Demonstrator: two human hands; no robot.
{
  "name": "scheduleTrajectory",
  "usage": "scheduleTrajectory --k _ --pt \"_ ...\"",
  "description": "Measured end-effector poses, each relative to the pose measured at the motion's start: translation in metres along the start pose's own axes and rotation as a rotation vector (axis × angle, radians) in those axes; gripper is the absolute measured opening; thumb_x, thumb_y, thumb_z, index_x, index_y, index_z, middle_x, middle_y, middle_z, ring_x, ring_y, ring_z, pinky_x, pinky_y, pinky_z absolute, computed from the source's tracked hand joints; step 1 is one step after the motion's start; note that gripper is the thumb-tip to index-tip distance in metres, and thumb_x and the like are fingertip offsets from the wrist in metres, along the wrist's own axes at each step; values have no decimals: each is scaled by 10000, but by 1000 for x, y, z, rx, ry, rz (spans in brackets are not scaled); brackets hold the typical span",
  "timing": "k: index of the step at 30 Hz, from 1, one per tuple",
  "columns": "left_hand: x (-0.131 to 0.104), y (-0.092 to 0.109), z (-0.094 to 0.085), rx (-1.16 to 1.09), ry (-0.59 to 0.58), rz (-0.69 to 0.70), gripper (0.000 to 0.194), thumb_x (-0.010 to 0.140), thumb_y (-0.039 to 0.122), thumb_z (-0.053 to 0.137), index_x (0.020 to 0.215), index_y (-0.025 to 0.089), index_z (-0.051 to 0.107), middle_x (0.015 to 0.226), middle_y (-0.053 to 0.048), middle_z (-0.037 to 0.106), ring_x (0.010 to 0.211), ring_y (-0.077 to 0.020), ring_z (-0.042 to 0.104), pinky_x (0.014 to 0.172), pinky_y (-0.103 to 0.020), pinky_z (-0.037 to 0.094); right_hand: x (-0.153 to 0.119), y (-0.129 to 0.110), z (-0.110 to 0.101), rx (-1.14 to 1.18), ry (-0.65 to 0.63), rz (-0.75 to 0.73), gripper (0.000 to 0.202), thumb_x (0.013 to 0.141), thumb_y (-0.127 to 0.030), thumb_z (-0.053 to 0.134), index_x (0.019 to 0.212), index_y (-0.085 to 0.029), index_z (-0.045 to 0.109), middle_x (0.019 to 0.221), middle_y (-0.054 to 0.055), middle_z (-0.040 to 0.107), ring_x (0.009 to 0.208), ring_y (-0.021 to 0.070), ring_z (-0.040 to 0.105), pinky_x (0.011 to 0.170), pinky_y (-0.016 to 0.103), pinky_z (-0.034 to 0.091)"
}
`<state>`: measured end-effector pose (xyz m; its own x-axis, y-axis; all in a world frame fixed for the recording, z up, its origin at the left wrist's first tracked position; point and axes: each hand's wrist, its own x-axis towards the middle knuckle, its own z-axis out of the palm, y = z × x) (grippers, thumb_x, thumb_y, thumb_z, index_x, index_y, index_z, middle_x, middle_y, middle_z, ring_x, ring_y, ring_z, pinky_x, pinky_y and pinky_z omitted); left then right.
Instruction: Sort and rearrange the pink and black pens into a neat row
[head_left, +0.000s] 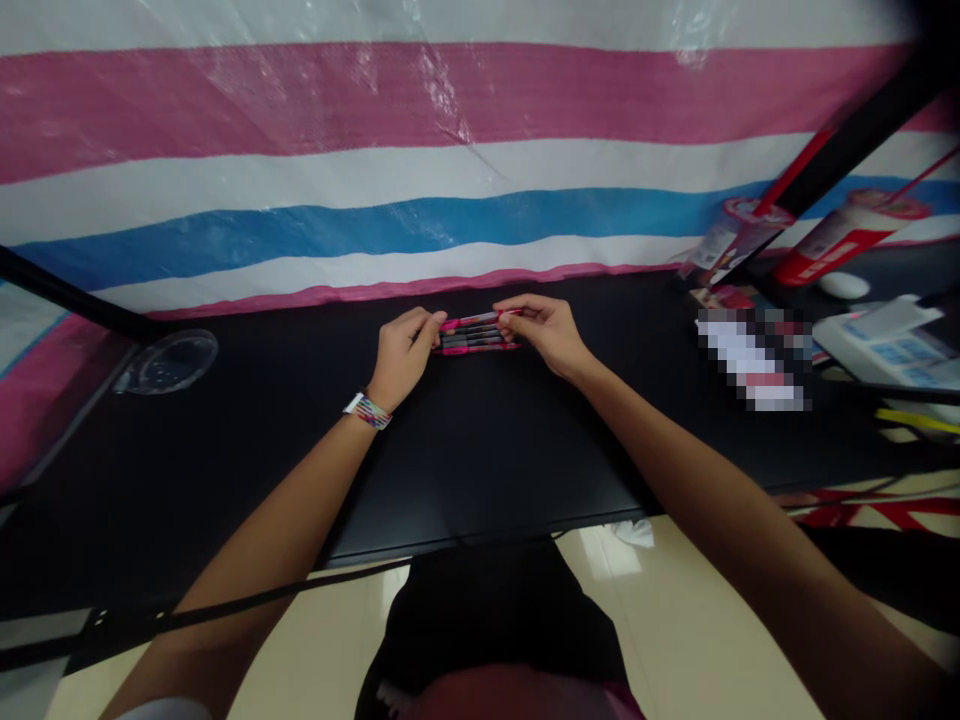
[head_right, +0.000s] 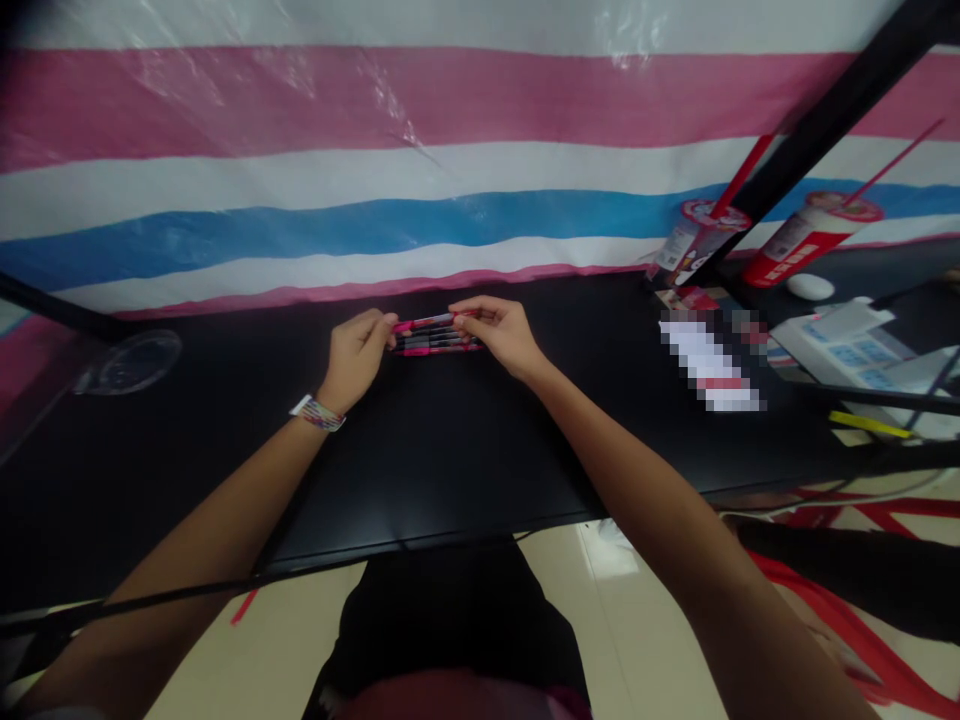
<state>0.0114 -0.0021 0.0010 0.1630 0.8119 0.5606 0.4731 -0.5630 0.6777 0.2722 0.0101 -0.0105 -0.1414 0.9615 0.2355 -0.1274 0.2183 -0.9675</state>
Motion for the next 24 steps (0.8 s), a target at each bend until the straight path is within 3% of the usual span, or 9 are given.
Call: scheduleTrajectory --k 2,3,7,10,12,14,18,21,24 --pt "1 -2 1 -50 22 -38 147 1043 408 762 1044 261 773 933 -28 777 878 -202 739 862 -363 618 1 2 -1 -4 4 13 377 795 -506 977 1060 -255 881 891 40 819 807 217 744 876 464 658" --pt "1 -3 2 -71 33 -48 160 1006 389 804 1100 263 775 993 -35 799 936 -208 757 892 -365 627 1 3 -2 -3 5 15 378 800 -504 973 1068 -255 879 895 42 818 811 218 745 874 464 660" --pt "2 -5 2 -102 4 -106 256 1085 440 702 934 248 777 817 -20 777 801 -189 750 835 -360 622 2 6 -4 1 8 7 366 810 -492 962 1080 -261 872 906 41 813 817 219 743 879 472 663" --pt "2 -9 2 -166 33 -93 180 1016 433 804 1081 267 789 902 -20 804 861 -191 770 860 -358 627 2 8 -5 25 5 12 341 815 -476 964 1072 -268 880 897 32 813 793 207 733 862 457 662" --pt "3 -11 1 -180 43 -80 177 998 429 827 1016 260 779 929 -27 811 872 -189 764 858 -358 629 3 9 -5 47 1 6 320 824 -465 965 1067 -272 887 884 25 812 778 195 727 844 437 657" --pt "3 -12 1 -176 17 -108 286 1071 464 732 887 247 749 817 -22 779 777 -177 737 803 -355 624 3 9 -5 59 -2 7 315 828 -460 969 1067 -271 891 879 23 813 773 188 726 836 425 652" --pt "4 -9 0 -231 26 -116 235 977 460 860 1047 264 751 781 9 741 712 -162 712 731 -332 616 2 6 -3 59 5 21 335 818 -474 972 1069 -269 888 871 20 810 766 187 722 842 429 652" --pt "4 -7 0 -234 -4 -134 309 1032 479 793 852 245 701 692 6 690 618 -139 640 621 -307 560 2 5 -3 75 10 20 318 813 -461 975 1051 -268 891 862 19 807 764 185 720 839 426 647" --pt "4 -7 -1 -284 1 -150 209 999 438 822 958 255 728 700 15 695 612 -139 644 605 -300 553 3 5 -3 102 10 16 297 809 -435 985 1036 -263 898 860 23 813 742 176 711 805 409 634"
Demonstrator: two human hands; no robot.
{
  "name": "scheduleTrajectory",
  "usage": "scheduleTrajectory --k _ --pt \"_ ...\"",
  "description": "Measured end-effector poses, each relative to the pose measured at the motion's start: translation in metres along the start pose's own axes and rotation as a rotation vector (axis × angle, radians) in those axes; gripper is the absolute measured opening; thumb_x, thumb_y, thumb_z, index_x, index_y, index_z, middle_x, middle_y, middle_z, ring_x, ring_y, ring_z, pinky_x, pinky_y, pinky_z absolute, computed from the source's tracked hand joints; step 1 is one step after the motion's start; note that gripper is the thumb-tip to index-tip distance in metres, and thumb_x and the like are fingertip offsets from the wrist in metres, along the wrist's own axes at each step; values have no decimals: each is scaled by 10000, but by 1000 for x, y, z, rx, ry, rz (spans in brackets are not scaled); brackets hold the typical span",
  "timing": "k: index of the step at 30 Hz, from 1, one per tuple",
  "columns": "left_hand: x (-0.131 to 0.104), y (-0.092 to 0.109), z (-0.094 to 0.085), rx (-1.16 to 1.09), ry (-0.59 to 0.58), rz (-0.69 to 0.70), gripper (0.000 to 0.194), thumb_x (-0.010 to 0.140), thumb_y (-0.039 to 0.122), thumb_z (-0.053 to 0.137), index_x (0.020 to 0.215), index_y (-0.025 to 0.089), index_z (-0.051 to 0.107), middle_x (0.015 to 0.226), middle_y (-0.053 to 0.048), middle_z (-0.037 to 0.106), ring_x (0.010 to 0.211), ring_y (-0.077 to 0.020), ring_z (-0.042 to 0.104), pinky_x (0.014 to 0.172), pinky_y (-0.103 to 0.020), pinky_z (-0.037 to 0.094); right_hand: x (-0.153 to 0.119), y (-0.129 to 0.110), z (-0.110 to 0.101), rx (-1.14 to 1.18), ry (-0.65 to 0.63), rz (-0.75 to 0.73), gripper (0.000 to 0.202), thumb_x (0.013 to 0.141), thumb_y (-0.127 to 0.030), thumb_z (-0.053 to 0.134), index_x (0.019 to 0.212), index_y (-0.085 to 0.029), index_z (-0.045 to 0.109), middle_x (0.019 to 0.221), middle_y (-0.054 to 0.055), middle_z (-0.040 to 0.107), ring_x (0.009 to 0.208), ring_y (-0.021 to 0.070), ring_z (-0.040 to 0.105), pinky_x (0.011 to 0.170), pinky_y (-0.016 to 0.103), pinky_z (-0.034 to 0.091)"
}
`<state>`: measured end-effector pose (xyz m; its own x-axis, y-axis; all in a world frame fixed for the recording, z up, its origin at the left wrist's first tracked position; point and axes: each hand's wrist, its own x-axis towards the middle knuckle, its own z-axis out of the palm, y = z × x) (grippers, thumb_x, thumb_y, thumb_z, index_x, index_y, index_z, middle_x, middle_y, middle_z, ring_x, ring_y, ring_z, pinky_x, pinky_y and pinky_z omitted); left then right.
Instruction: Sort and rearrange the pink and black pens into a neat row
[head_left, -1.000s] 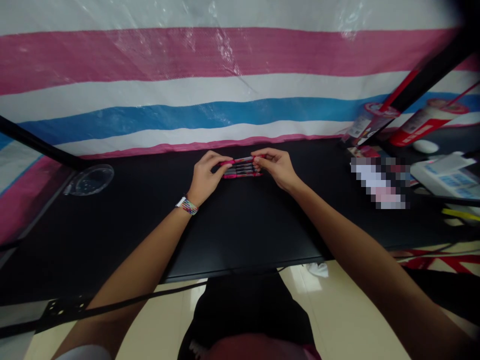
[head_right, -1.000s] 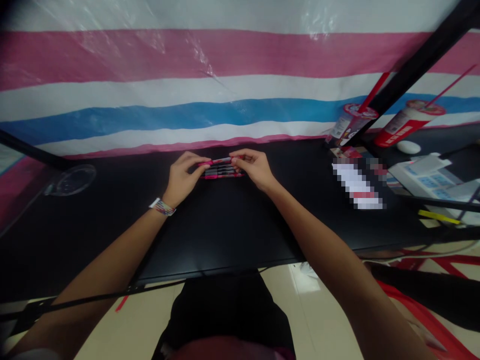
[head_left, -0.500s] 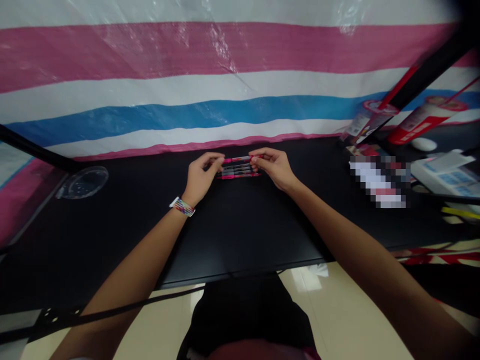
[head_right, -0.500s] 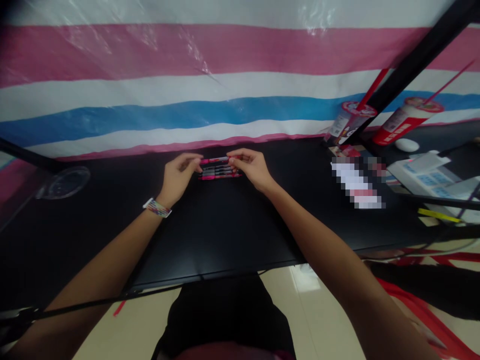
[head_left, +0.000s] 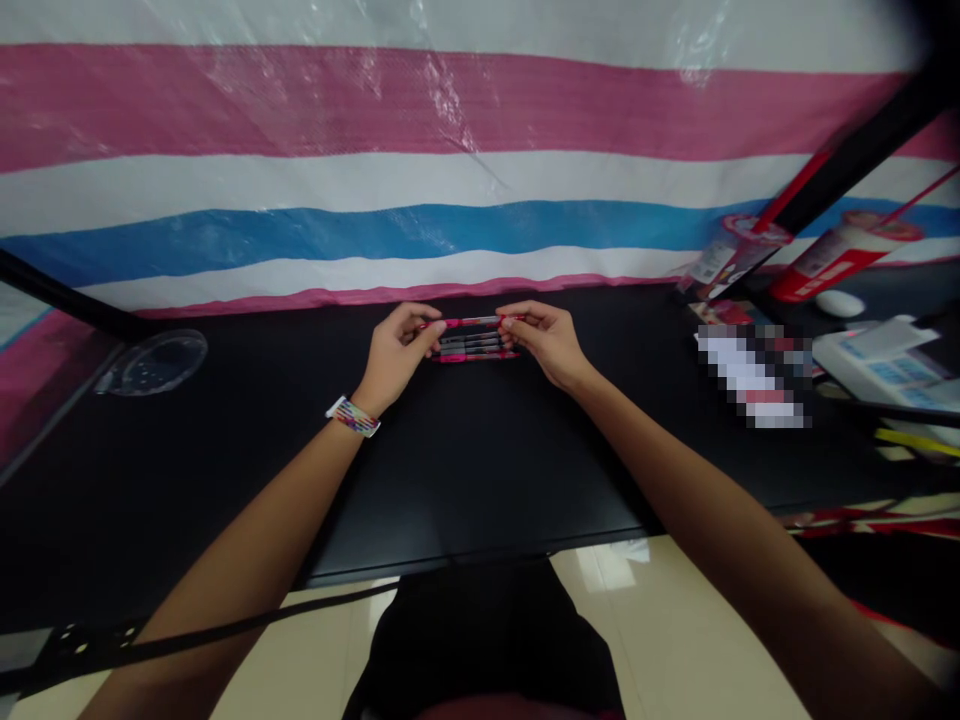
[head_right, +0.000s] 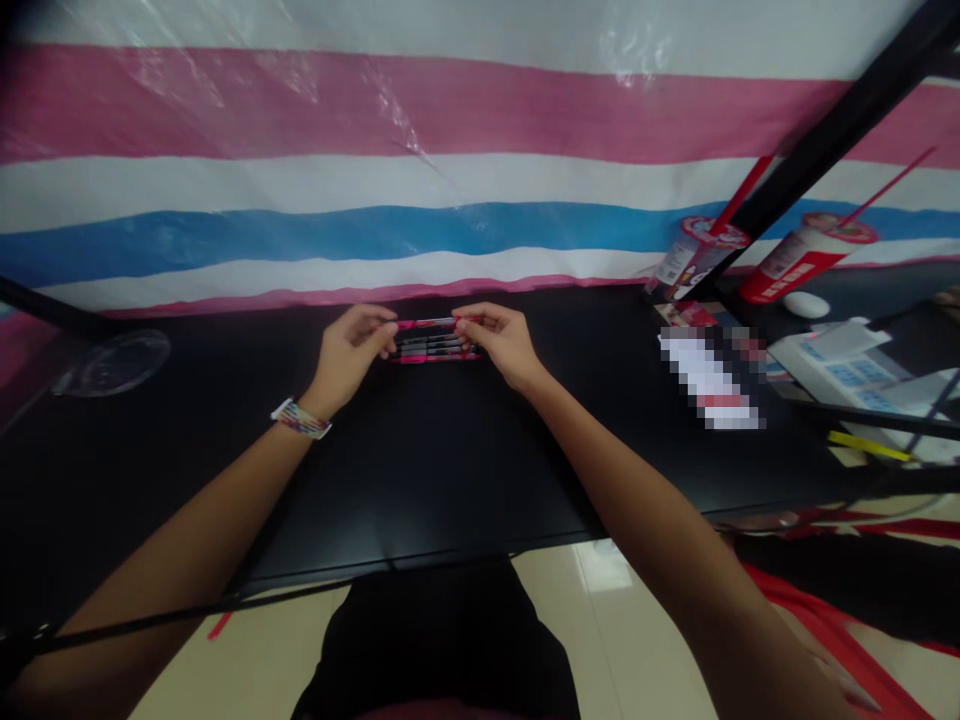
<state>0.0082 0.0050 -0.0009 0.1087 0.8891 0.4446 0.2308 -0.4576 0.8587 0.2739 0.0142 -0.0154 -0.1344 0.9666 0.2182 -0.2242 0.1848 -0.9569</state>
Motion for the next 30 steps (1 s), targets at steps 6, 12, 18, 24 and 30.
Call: scheduleTrajectory --k 6,12,18,24,30 --pt "1 4 -3 4 2 -39 416 1049 556 750 807 219 725 641 -4 700 612 -134 670 662 -279 576 0 1 0 2 32 -19 305 813 -460 982 1029 -264 893 848 23 805 763 190 715 799 413 634" --pt "3 -3 -5 37 88 -29 555 1072 587 723 657 224 664 549 11 589 513 -105 537 536 -260 447 2 -3 -1 -87 107 -78 205 809 -334 899 997 -267 850 844 20 775 779 212 710 813 449 636" --pt "5 -10 -5 -72 130 -17 124 915 326 883 979 238 823 874 -27 788 745 -142 699 728 -288 600 6 -1 -5 -130 205 -160 193 776 -302 827 964 -266 799 895 19 761 763 201 675 778 438 612" --pt "7 -17 -7 -116 168 -28 150 908 306 871 1045 246 885 972 -57 850 813 -161 758 723 -286 608 9 0 -11 -193 258 -178 184 791 -310 764 969 -265 766 924 27 767 768 194 674 776 422 615" --pt "3 -10 -3 -50 92 5 185 949 398 872 1029 230 871 929 -49 840 785 -153 734 771 -297 609 2 -5 -6 -186 120 -138 190 806 -323 844 983 -258 821 914 33 782 807 223 715 854 486 650"
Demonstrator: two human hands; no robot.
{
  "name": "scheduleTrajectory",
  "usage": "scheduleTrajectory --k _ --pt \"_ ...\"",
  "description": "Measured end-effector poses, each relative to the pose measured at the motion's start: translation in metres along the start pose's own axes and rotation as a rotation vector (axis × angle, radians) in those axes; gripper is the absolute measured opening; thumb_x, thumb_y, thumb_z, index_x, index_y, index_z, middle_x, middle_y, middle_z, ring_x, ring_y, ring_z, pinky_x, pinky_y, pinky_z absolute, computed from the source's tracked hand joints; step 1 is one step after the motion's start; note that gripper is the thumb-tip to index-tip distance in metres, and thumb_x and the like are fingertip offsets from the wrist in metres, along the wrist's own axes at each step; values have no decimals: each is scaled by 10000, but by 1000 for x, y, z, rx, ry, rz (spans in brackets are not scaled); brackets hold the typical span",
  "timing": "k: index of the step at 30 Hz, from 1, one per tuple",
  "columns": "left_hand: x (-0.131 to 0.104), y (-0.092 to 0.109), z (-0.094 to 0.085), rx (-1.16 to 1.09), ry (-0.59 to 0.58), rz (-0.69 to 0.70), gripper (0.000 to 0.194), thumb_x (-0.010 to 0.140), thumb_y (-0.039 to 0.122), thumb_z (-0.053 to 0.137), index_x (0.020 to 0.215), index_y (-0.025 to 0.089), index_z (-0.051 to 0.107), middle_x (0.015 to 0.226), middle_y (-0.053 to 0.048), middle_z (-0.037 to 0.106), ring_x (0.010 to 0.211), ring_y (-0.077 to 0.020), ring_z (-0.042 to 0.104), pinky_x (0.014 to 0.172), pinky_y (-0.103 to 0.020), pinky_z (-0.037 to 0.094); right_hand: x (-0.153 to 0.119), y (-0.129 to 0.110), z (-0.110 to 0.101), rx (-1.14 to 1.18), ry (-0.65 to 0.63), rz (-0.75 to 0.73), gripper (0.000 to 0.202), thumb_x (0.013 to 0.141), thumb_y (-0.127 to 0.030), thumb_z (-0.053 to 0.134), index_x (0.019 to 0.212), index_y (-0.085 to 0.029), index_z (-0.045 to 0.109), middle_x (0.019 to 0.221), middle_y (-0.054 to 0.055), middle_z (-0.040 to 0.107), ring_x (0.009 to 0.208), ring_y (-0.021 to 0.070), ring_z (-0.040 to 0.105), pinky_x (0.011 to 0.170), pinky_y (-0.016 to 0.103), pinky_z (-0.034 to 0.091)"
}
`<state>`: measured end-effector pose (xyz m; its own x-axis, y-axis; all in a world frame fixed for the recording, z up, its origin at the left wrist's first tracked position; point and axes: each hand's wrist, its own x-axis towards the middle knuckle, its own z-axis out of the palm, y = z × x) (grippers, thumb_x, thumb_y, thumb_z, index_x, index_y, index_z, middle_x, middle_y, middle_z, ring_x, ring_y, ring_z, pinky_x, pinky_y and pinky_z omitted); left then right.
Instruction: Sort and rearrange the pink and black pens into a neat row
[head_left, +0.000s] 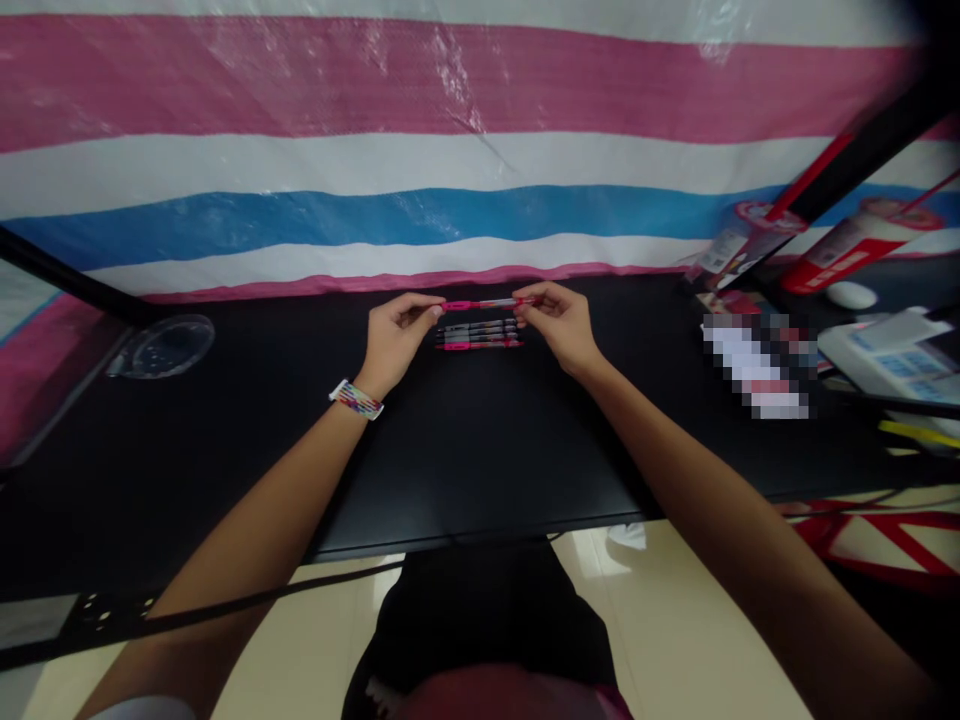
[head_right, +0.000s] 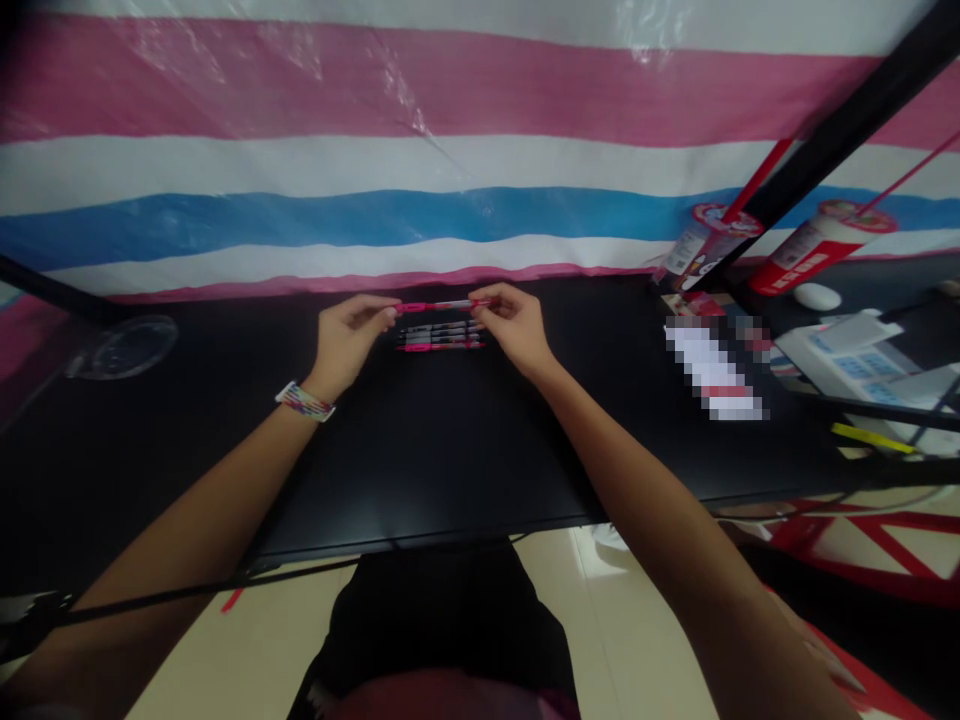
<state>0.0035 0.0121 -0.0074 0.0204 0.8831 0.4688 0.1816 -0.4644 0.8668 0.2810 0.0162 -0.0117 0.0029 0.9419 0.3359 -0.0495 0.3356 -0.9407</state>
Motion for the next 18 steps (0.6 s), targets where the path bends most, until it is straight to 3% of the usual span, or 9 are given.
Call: scheduleTrajectory --k 3,6,8,10,12,15,18 --pt "-2 6 1 72 -62 16 432 1066 557 738 807 211 756 734 -28 731 673 -143 662 696 -292 571 -6 -6 4 37 -80 47 237 795 -332 905 1013 -248 865 909 46 811 869 251 765 920 512 658" --pt "-2 8 1 145 -78 68 595 1147 583 596 678 216 601 641 -6 601 618 -134 593 671 -295 535 -8 -8 6 59 -80 70 259 786 -339 932 1021 -242 882 906 53 828 890 259 786 930 509 664" --pt "-1 6 1 97 -98 82 437 1098 541 706 808 217 664 768 -16 674 682 -139 656 708 -298 563 -7 -7 6 80 -62 92 250 791 -350 933 1010 -240 882 878 47 823 840 244 775 916 503 668" --pt "-2 2 3 21 -109 83 297 994 490 861 1074 237 726 971 -38 751 802 -159 743 774 -311 608 -5 -5 5 109 -46 124 243 792 -362 933 995 -240 879 853 40 815 799 228 762 910 496 671" --pt "-2 -3 5 -26 -99 69 382 1001 490 855 1268 261 707 1010 -41 763 847 -172 772 813 -328 631 -4 -3 5 131 -41 149 244 783 -370 939 982 -242 876 840 34 814 777 219 752 904 488 672" --pt "-3 -7 8 -26 -82 46 330 1113 527 692 1309 261 705 831 -6 730 766 -170 754 793 -337 629 -5 -2 6 138 -56 158 252 770 -375 948 975 -247 876 837 30 819 747 208 736 877 470 670" --pt "-3 -7 9 23 -58 133 493 986 513 870 1374 278 676 1030 -46 816 1005 -219 805 954 -382 637 -6 -2 7 144 -67 164 255 770 -374 948 982 -251 879 844 26 821 741 200 732 857 448 663"
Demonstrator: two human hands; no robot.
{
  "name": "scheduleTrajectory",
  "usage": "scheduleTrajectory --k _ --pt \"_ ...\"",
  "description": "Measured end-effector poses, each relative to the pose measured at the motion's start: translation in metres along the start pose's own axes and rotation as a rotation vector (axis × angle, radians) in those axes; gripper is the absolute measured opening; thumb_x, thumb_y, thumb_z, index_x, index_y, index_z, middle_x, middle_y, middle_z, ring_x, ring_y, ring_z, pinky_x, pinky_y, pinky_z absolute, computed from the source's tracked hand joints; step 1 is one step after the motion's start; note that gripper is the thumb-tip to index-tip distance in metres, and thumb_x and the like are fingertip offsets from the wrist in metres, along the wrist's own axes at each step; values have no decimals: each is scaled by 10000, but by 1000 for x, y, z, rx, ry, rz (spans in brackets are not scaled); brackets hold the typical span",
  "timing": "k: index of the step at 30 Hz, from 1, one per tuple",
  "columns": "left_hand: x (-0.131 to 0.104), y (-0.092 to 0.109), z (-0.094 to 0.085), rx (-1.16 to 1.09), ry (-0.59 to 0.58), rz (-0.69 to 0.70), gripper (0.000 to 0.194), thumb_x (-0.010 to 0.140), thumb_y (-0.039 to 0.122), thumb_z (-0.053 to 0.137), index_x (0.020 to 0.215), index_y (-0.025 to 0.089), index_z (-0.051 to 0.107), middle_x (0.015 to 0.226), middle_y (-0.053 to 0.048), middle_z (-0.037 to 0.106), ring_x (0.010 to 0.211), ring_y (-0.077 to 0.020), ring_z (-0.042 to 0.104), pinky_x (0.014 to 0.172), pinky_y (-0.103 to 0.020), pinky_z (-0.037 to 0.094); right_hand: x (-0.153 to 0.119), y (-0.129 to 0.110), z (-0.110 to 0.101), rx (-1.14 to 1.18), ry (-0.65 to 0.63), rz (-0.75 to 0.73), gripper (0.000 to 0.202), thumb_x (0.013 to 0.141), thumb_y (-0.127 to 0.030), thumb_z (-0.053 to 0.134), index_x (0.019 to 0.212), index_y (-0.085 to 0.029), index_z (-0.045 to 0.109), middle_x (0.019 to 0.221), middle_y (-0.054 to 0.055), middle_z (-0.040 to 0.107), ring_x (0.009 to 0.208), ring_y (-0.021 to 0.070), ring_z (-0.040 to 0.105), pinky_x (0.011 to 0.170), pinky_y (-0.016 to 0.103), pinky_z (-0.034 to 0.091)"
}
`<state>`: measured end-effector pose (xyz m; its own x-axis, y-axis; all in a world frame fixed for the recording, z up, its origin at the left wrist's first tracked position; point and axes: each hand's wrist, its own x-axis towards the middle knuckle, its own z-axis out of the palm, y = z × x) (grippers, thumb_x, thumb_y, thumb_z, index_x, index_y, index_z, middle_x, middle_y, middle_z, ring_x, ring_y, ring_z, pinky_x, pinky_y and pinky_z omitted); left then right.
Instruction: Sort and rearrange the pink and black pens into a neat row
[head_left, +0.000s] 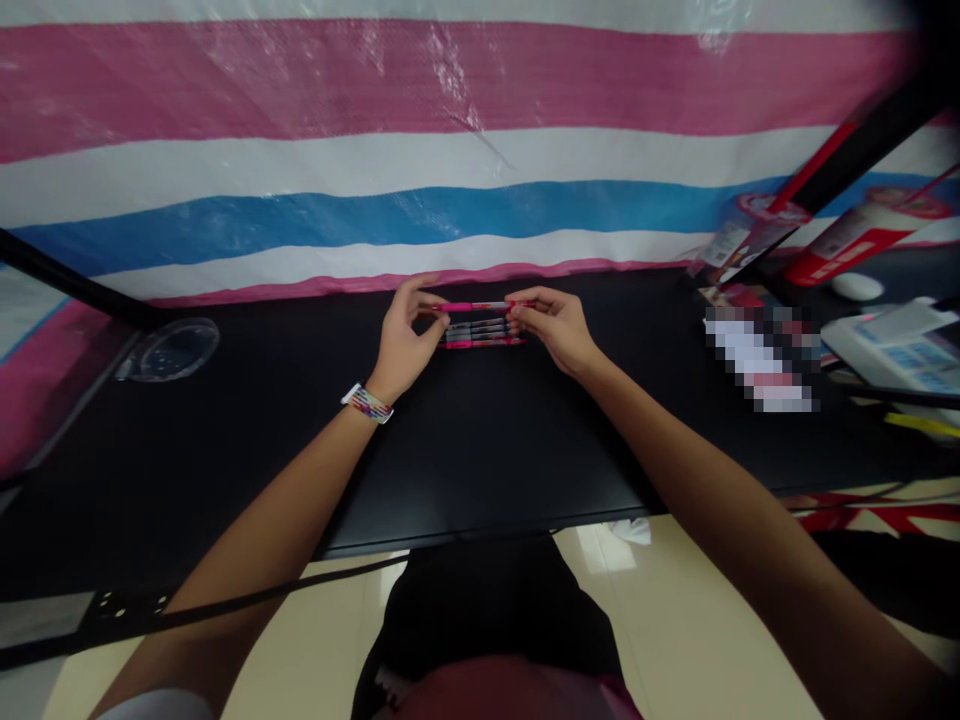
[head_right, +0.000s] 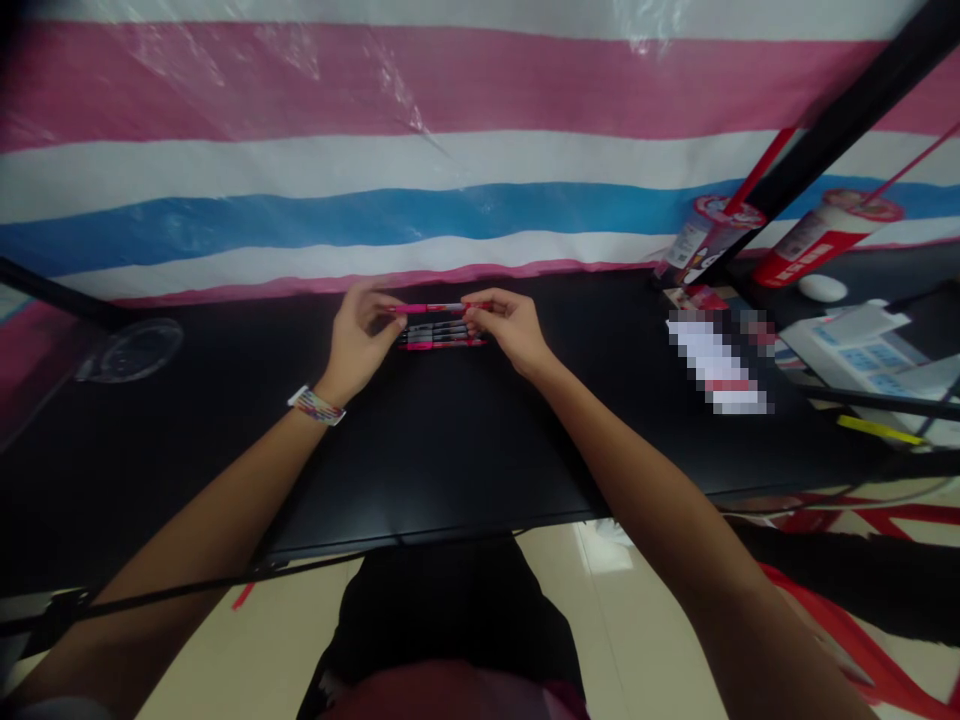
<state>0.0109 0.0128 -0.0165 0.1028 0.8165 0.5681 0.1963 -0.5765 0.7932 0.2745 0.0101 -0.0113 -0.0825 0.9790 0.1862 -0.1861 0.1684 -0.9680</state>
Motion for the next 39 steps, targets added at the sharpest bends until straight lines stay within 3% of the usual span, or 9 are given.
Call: scheduleTrajectory --k 2,5,7,12,18,23,27,34,39 --pt "0 3 0 18 6 30 579 934 517 921 1400 287 666 1177 -71 836 1150 -250 802 1062 -417 612 -1 0 1 -2 -7 4 259 772 -370 949 992 -252 880 849 22 820 744 195 732 847 435 658" --pt "-1 8 -1 14 -14 -57 360 1068 541 755 1305 272 731 997 -43 840 941 -219 820 1003 -407 616 -1 -1 1 -3 -25 -3 267 775 -361 954 1007 -251 880 858 19 820 756 189 734 837 417 652" --pt "-1 11 -1 24 -26 -89 317 1086 523 728 1264 263 757 958 -43 837 889 -211 812 985 -398 619 -2 -1 2 -11 -29 -7 268 776 -360 959 1008 -255 876 869 18 820 768 190 736 845 418 656" --pt "0 12 -1 102 -30 -27 413 940 466 906 1275 265 771 1359 -95 820 1191 -241 795 1127 -401 582 -2 0 3 -29 -17 -12 267 797 -382 948 1020 -259 869 889 30 820 837 220 768 910 456 675" --pt "-2 10 -2 91 -34 -124 167 1018 399 806 1022 241 860 961 -52 857 924 -221 795 932 -374 635 -3 0 2 -71 6 -33 270 785 -385 954 1011 -254 887 899 42 837 845 242 782 911 484 680" --pt "-1 15 -4 70 -37 -68 137 961 358 879 1067 274 898 1086 -68 890 1029 -243 817 1013 -421 643 -3 -1 -1 -34 -4 -9 204 805 -329 923 984 -233 897 823 37 817 733 208 734 847 456 659" --pt "-1 18 -3 81 -29 -71 141 957 368 878 1065 278 895 1096 -67 894 1038 -246 821 1018 -431 651 -5 -3 1 19 -10 35 220 810 -368 924 986 -248 872 837 33 798 796 219 736 886 459 654" --pt "-1 20 -2 22 25 -78 173 965 384 875 1091 267 887 1130 -68 888 1059 -236 821 1028 -407 649 -6 -16 7 288 -219 231 558 892 -652 695 1228 -225 823 1095 136 860 1069 342 778 1039 569 643" --pt "-1 25 -2 23 55 -87 174 960 381 881 1089 265 886 1135 -70 889 1042 -239 823 1028 -417 658 -12 -23 12 337 -253 263 585 883 -622 678 1308 -234 779 1272 141 858 1169 347 772 1093 564 627"
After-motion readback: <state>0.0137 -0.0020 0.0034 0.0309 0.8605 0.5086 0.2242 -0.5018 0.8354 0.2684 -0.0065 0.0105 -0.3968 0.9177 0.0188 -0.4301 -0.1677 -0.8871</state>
